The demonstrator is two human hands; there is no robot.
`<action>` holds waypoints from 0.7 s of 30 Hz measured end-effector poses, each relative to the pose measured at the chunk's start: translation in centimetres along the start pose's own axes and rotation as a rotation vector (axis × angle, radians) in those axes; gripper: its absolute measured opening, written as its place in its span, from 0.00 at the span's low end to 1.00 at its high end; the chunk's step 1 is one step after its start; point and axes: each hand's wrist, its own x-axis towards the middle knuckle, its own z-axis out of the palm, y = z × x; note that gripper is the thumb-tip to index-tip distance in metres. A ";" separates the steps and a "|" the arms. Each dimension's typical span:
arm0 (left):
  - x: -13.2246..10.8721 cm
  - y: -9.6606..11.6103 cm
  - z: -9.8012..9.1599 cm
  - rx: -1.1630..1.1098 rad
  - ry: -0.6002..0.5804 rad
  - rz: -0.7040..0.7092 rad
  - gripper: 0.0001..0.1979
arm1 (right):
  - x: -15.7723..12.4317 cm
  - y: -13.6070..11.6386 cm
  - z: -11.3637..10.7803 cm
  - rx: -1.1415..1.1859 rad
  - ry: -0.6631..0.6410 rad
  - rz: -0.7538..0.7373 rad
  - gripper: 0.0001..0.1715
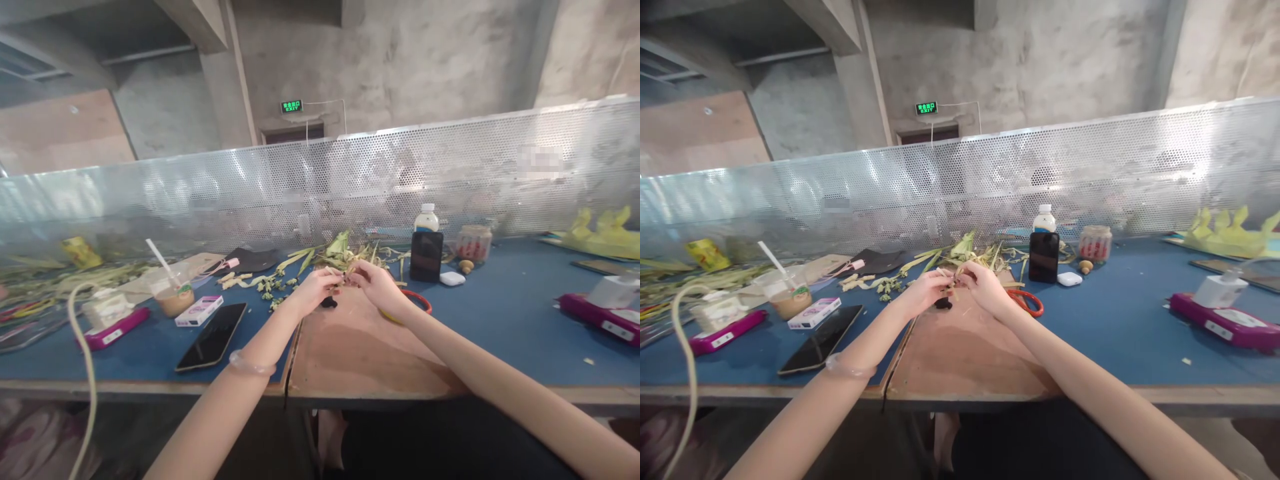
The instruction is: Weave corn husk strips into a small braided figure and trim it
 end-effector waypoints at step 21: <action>0.3 -0.1 -0.2 -0.070 -0.036 -0.080 0.07 | 0.2 0.3 0.1 -0.225 0.016 -0.190 0.08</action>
